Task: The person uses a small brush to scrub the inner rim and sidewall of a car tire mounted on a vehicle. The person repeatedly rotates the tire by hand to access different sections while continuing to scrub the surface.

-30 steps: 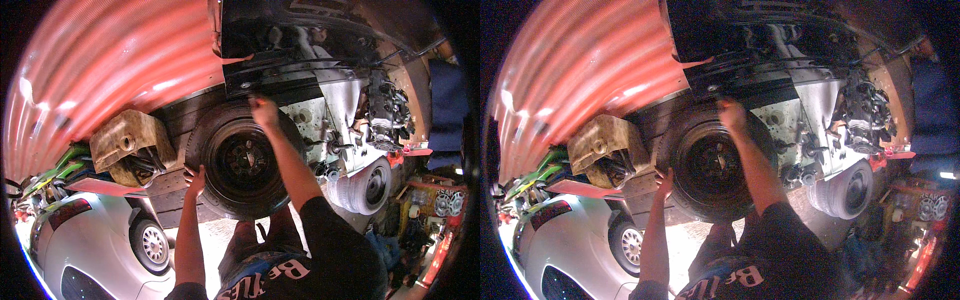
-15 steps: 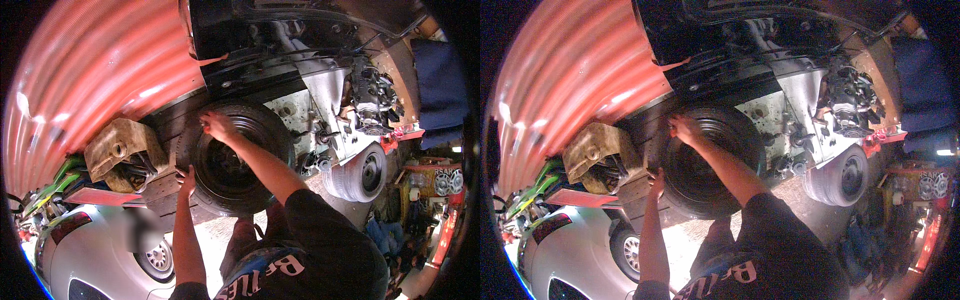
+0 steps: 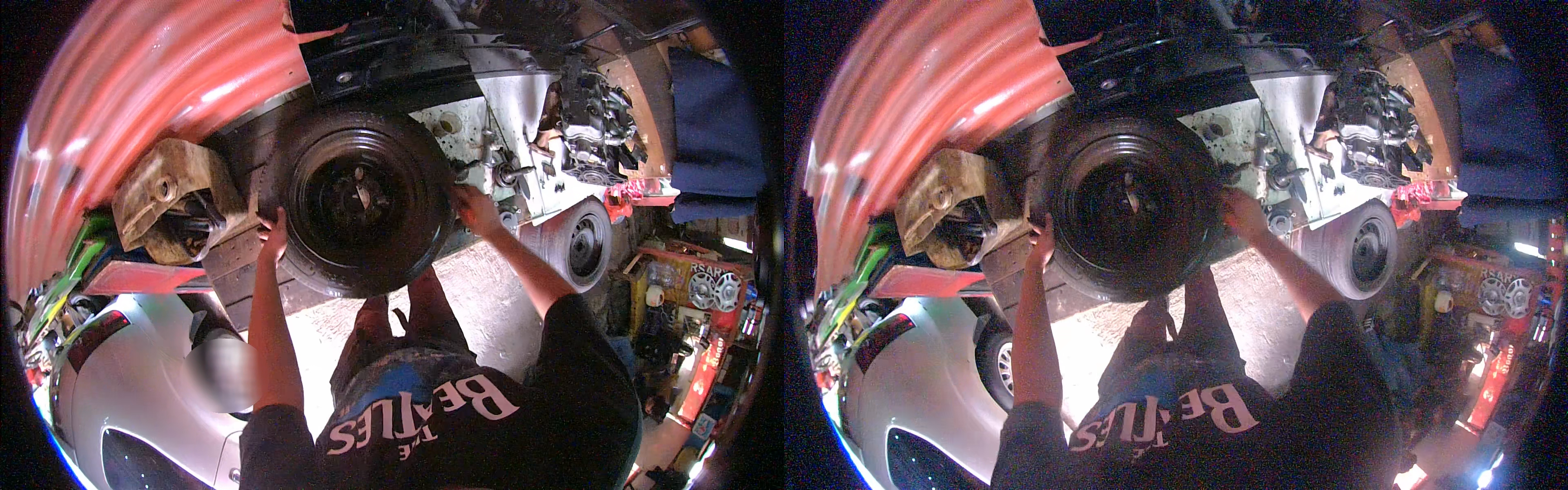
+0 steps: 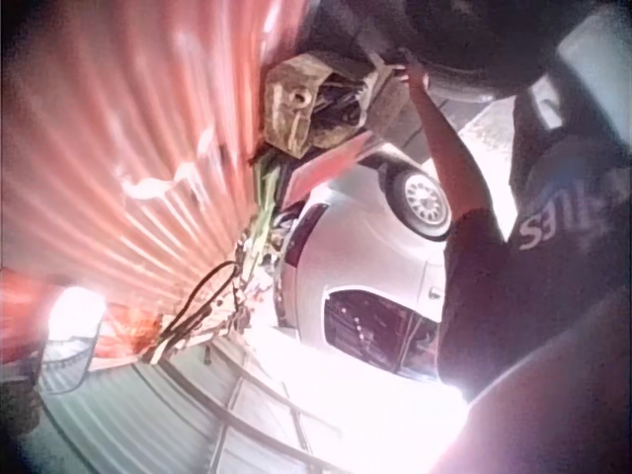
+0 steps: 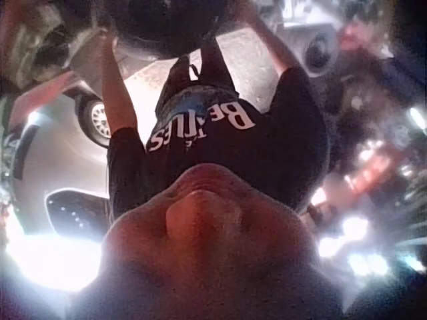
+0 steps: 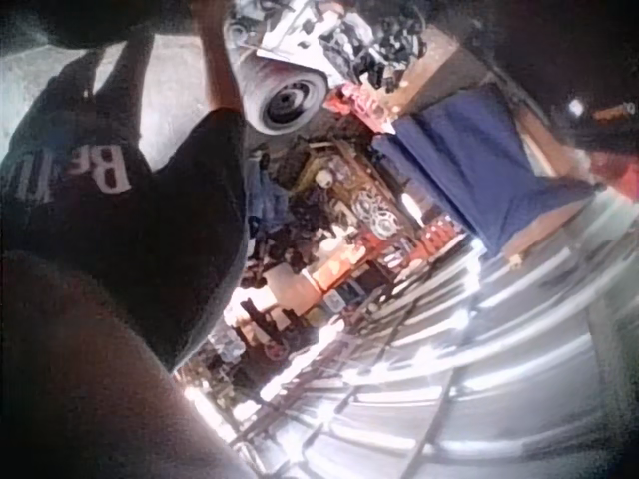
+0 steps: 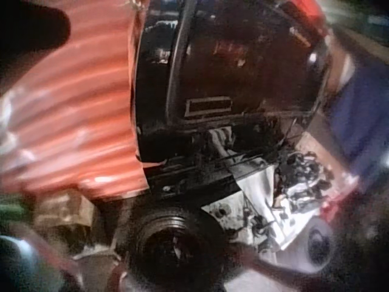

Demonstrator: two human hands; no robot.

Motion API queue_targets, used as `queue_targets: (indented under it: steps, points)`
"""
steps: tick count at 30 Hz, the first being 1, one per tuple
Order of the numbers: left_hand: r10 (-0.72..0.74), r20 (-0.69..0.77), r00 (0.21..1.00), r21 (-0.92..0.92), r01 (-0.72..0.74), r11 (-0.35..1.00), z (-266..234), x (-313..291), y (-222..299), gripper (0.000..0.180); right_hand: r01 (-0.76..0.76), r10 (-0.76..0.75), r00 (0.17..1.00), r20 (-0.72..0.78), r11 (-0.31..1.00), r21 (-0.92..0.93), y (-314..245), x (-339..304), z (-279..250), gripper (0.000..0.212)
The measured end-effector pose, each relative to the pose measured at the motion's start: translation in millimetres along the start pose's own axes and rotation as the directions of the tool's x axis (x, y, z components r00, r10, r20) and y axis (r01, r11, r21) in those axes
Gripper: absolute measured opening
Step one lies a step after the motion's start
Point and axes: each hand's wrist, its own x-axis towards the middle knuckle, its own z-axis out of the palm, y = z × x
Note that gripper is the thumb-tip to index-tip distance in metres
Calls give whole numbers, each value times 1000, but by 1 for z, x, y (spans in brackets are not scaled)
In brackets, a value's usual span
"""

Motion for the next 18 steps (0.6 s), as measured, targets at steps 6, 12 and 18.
queue_targets:
  steps: [6,12,18]
  points:
    - [94,26,995,-16,-93,995,7,0,5,116,-12,-62,939,338,977,214,-70,-147,52,36]
    - [121,-73,990,149,-109,983,16,22,-18,110,-83,104,992,-77,969,234,-13,-77,20,28]
    - [336,-190,922,210,-296,932,57,-4,-16,99,-119,56,956,-288,972,-205,54,-86,50,42]
